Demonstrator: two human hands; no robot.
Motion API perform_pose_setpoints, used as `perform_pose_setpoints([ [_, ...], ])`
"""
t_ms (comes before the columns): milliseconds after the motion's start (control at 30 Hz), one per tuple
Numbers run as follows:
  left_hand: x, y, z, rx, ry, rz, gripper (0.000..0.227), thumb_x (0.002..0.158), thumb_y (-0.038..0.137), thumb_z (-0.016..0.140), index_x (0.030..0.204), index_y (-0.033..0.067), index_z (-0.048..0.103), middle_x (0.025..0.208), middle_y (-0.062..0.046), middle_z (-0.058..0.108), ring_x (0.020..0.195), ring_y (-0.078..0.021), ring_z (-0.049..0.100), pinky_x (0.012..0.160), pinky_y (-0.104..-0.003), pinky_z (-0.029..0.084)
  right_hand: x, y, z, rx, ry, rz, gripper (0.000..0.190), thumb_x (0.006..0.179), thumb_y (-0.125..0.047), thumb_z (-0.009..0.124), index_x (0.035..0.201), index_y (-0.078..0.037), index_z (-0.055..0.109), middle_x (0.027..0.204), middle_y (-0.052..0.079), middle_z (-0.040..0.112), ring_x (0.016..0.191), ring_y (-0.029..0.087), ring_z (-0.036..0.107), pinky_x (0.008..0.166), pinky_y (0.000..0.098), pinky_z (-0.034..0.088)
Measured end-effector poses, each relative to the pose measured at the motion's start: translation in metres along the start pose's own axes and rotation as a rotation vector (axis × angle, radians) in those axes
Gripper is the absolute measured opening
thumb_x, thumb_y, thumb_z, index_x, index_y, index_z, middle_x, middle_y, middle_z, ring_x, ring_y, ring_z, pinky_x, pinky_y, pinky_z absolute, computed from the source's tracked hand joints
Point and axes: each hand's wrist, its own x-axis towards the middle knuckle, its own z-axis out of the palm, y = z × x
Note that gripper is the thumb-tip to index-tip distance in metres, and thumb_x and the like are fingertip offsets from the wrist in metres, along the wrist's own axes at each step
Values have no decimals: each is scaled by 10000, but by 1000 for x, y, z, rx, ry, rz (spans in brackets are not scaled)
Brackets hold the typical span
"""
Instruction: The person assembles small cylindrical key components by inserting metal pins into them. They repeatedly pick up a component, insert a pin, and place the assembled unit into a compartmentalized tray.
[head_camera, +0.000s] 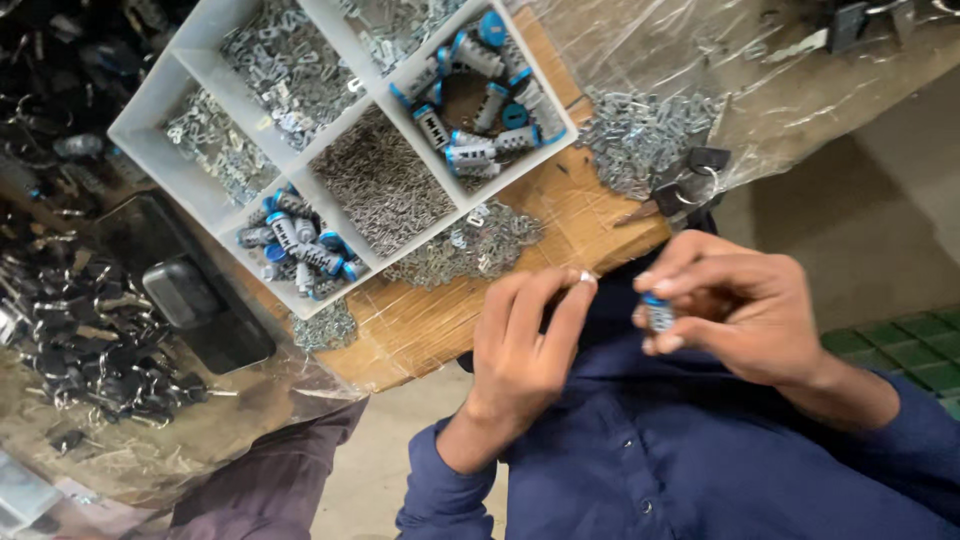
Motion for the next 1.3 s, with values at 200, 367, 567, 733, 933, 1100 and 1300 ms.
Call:
perform_pose_setpoints([
  [200, -26, 14, -3, -505, 342, -221, 345, 866, -92, 816, 1126, 79, 667, 1114, -48, 695, 985, -254, 683, 833, -307, 576, 18, 8, 28, -43, -145, 64, 342, 820, 148, 750, 1139, 36, 702, 1201, 189, 673, 1032, 215, 713, 841, 312, 657],
  [367, -41, -2, -20, -312, 175, -109, 427, 782, -98, 763, 1171, 44, 660, 1125, -89, 647, 996, -298, 630, 883, -414, 545, 25, 8, 49, -217, -102, 141, 335, 807, 108, 771, 1129, 16, 753, 1130, 154, 716, 868, 172, 735, 732, 245, 616],
  [567, -79, -10, -50, -591, 176, -412, 328, 833, -44, 771, 1117, 105, 703, 996, -56, 590, 840, -214, 603, 722, -308, 502, 46, 12, 69, -314, -553, -18, 328, 784, 39, 835, 1099, -31, 782, 1072, 78, 739, 950, 181, 751, 836, 232, 610],
  [733, -90, -12, -65, -350, 304, -621, 270, 975, 67, 801, 1217, 53, 681, 1013, -74, 627, 870, -220, 604, 761, -350, 519, 52, 19, 93, -185, -394, 191, 299, 786, 100, 770, 1076, 31, 741, 1154, 183, 710, 916, 212, 782, 768, 288, 683],
  [933, -101, -36, -64, 174, 349, -664, 441, 975, 155, 760, 1368, 1, 632, 1076, -157, 602, 965, -307, 543, 888, -414, 486, 55, 14, 102, -179, -411, 214, 312, 791, 138, 736, 1096, 76, 711, 1171, 230, 675, 959, 265, 791, 810, 361, 722],
  [1100, -110, -39, -63, 196, 442, -671, 374, 1035, 172, 701, 1379, 38, 635, 1136, -125, 581, 1028, -299, 562, 937, -405, 490, 56, 13, 104, -134, -392, 222, 316, 805, 139, 731, 1115, 91, 697, 1181, 256, 660, 966, 292, 780, 763, 371, 719],
  [1300, -113, -36, -59, 271, 278, -573, 473, 905, 225, 813, 1291, -10, 674, 1040, -144, 573, 950, -304, 537, 886, -427, 476, 52, 14, 100, -175, -419, 209, 325, 777, 150, 744, 1091, 80, 700, 1173, 244, 659, 977, 287, 786, 794, 379, 733],
])
